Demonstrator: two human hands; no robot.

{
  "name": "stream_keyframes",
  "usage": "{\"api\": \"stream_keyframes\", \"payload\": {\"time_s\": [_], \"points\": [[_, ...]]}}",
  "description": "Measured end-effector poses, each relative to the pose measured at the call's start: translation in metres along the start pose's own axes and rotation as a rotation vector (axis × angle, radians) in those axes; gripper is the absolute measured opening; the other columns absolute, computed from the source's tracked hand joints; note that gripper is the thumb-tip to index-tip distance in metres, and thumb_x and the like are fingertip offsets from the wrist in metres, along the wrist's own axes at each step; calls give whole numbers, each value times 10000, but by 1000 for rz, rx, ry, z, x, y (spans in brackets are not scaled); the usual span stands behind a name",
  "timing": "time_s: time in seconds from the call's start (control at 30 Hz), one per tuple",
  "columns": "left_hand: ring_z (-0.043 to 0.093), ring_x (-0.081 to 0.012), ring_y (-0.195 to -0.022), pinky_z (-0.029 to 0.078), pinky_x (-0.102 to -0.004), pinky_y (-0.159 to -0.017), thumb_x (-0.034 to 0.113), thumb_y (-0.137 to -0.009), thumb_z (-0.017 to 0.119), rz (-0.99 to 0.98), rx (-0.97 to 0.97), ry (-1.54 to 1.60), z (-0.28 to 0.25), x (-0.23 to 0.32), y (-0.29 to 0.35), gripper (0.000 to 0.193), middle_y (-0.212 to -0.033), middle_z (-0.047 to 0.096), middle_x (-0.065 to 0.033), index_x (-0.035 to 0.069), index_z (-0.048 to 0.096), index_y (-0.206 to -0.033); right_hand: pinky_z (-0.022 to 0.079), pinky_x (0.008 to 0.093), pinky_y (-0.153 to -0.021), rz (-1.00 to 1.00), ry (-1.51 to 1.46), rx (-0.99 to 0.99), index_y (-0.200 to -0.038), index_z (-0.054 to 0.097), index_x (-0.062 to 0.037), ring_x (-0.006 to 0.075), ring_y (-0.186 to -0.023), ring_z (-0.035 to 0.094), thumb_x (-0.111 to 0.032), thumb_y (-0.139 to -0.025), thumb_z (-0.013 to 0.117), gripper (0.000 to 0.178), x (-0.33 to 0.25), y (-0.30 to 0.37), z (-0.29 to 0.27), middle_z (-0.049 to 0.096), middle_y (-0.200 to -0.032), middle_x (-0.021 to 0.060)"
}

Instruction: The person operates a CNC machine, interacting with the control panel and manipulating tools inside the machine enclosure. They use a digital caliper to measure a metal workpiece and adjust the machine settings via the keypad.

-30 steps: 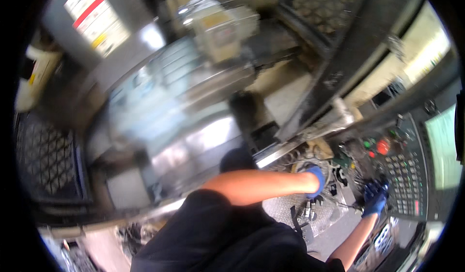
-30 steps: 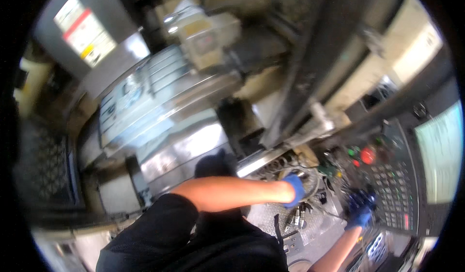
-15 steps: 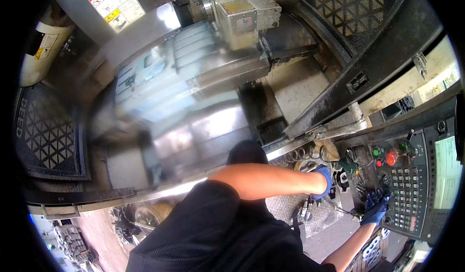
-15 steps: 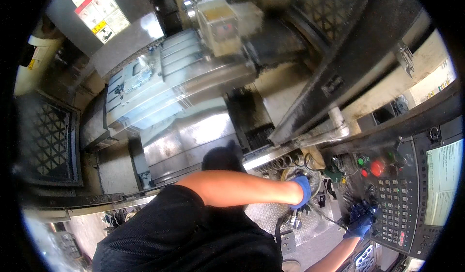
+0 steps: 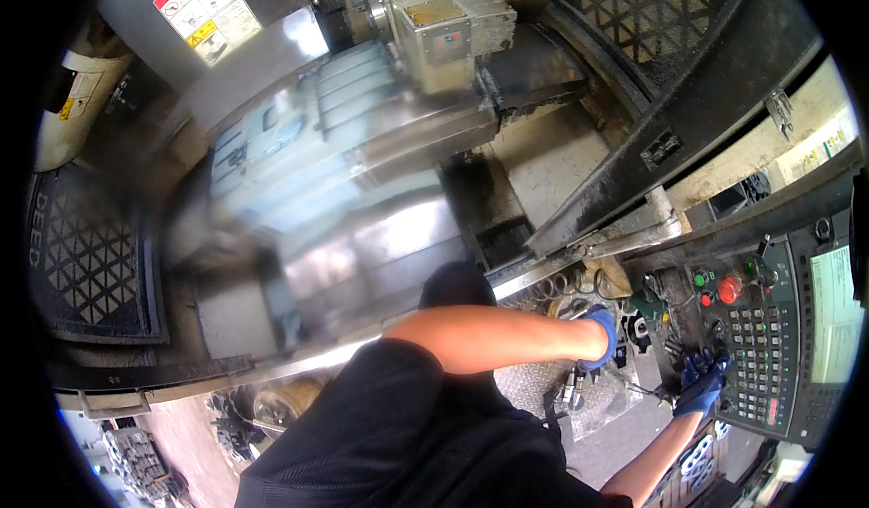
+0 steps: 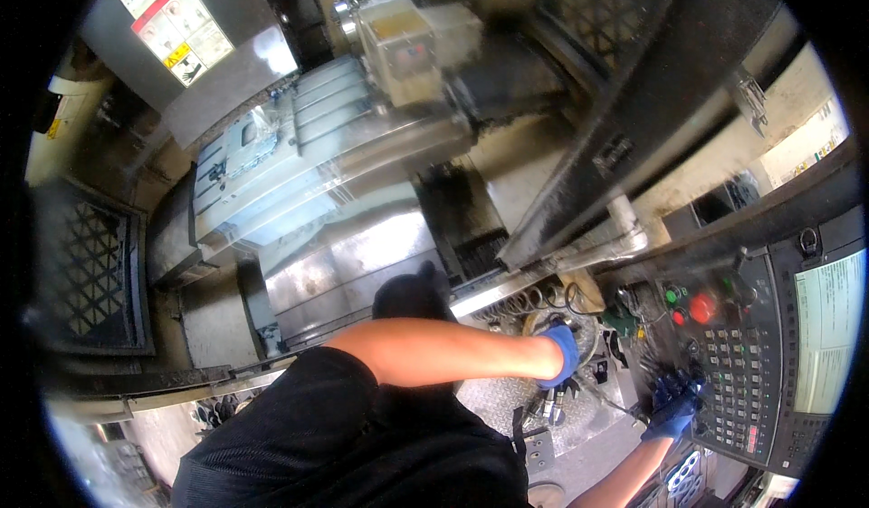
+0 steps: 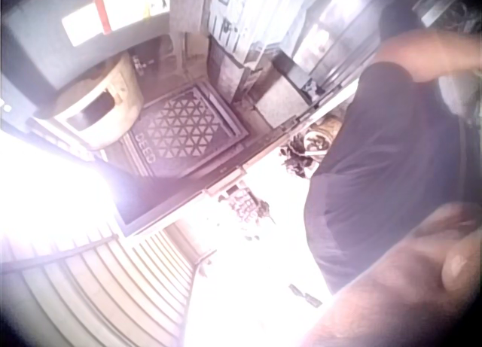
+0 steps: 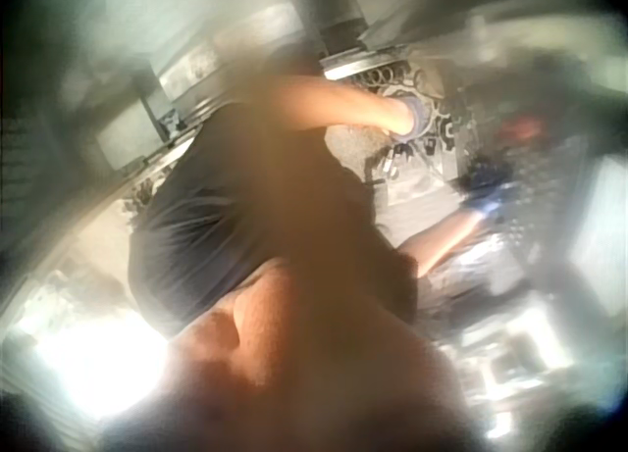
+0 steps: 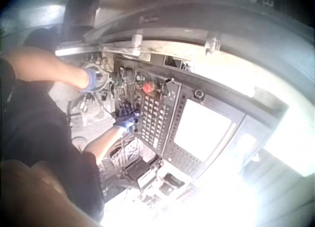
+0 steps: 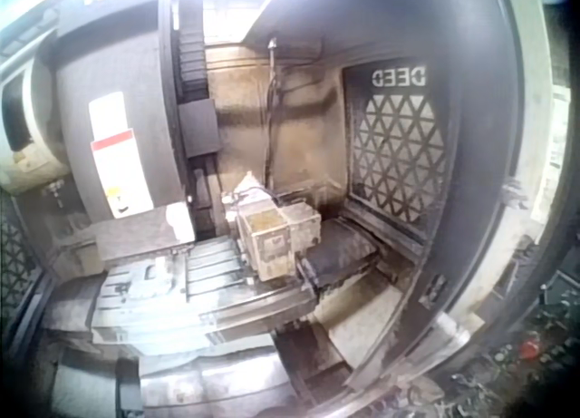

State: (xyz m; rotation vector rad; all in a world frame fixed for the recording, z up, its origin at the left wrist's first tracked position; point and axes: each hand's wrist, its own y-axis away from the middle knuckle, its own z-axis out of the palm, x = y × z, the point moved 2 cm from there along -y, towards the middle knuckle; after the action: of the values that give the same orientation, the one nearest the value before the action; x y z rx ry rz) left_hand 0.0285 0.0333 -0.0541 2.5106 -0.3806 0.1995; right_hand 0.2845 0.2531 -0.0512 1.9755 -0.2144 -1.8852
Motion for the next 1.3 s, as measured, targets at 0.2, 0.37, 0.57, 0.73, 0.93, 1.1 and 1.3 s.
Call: {"api": "stream_keyframes", "payload": {"time_s": [0.2, 0.37, 0.57, 0.73, 0.93, 1.1, 1.3], "points": [[632, -267, -1195, 489, -408, -971, 352, -798, 728, 25, 22, 4, 6, -2, -5, 451, -1286, 684, -64, 168, 737, -1209, 478, 267, -599, -18, -46, -26, -1182, 685, -153, 201, -819, 671, -678, -935, 528, 601, 6, -11, -8, 717, -1016, 37], [655, -267, -1142, 504, -410, -924, 332, -794, 730, 25, 8, 11, 3, -3, -3, 407, -1232, 707, -65, 167, 752, -1166, 473, 263, -587, -10, -25, 27, -1198, 676, -164, 205, -778, 667, -654, -941, 545, 568, -3, 7, 8, 720, -1014, 31], [651, -262, -1144, 501, -409, -924, 333, -813, 710, 17, 25, -3, -4, -2, 6, 388, -1231, 707, -53, 179, 754, -1167, 478, 284, -616, -40, -20, 39, -1213, 667, -164, 202, -807, 664, -657, -945, 534, 577, -8, 16, 13, 718, -1018, 30], [617, -257, -1210, 484, -423, -969, 345, -840, 688, 7, 18, -52, -3, 1, 3, 406, -1296, 679, -36, 195, 735, -1214, 478, 292, -635, -5, -74, -56, -1212, 668, -144, 203, -846, 659, -672, -943, 520, 611, 4, -7, -7, 706, -1033, 30], [611, -264, -1225, 482, -444, -975, 374, -818, 719, 48, 4, -87, -8, 1, 9, 450, -1317, 669, -30, 192, 727, -1230, 477, 286, -638, -56, -54, -25, -1159, 685, -146, 192, -824, 651, -684, -937, 519, 605, 6, -7, -4, 708, -993, 19], [621, -265, -1211, 489, -440, -957, 376, -806, 731, 40, 18, -35, -3, -2, -1, 462, -1311, 672, -35, 186, 728, -1227, 460, 275, -612, -21, -38, -26, -1136, 692, -155, 189, -784, 645, -685, -935, 523, 592, 4, -11, -7, 708, -966, 15], [628, -257, -1200, 497, -430, -943, 353, -831, 703, 15, 40, -47, -2, 0, 1, 419, -1294, 682, -33, 195, 735, -1218, 461, 276, -627, 2, 36, -9, -1159, 690, -159, 190, -810, 658, -685, -937, 516, 597, -1, 3, -4, 710, -990, 26]]}}
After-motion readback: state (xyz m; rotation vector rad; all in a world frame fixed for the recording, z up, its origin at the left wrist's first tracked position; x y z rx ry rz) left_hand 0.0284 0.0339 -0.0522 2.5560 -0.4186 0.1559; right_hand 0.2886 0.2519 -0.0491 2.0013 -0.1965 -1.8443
